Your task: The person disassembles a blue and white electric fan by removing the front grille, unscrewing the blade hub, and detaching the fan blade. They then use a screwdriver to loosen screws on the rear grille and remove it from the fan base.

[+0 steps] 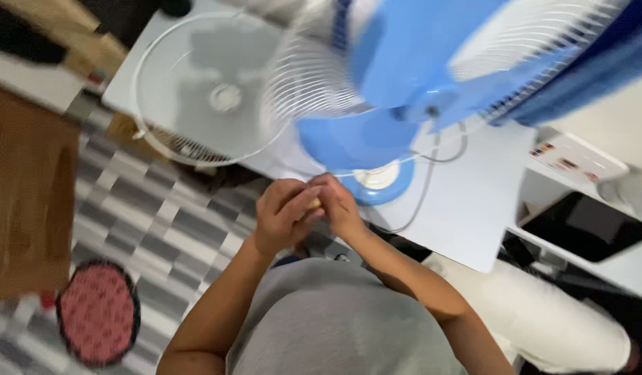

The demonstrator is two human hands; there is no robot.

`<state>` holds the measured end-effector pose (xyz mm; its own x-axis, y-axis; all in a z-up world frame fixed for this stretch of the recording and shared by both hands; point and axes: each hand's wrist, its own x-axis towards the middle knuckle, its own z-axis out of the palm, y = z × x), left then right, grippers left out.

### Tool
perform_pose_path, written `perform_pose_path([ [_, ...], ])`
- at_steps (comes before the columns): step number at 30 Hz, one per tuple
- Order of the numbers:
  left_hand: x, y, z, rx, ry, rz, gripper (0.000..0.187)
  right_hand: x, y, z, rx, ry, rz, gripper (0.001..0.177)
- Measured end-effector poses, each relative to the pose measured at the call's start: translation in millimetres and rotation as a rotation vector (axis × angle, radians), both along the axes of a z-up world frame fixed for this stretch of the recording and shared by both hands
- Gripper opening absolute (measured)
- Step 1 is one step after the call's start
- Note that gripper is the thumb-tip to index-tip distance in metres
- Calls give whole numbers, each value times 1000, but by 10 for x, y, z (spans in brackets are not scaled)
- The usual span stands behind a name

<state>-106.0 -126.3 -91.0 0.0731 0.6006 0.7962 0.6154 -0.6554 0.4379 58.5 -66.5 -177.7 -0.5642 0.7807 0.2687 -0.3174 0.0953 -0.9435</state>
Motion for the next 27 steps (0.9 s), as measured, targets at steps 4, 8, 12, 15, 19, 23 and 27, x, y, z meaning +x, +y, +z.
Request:
perform_pose_path([
  [4, -600, -248, -400, -253, -113, 252, 24, -733, -125, -224, -614, 158, 271, 31],
  [8, -1295, -220, -956, -426, -298, 296, 37, -1421, 21, -633, -690, 7, 238, 30],
  [12, -1853, 242, -1553, -649, -379, 299, 32, -2026, 521, -1321, -449, -250, -70, 16],
  [15, -2281, 713, -1788, -602, -344, 304, 37, -2438, 1103, -1809, -390, -279, -151, 9],
  [19, -2813, 1072, -1877, -586, -178, 339, 41, -2779, 1698, -2277, -445, -375, -381, 9],
  [23, -3143, 1130, -1780, -679, -196, 264, 33, -2973, 1882, -2385, -430, -709, -430, 18],
  [27, -3141, 1108, -1634, -643, -198, 130, 29, -3094, 1793, -2236, -280, -793, -534, 26],
])
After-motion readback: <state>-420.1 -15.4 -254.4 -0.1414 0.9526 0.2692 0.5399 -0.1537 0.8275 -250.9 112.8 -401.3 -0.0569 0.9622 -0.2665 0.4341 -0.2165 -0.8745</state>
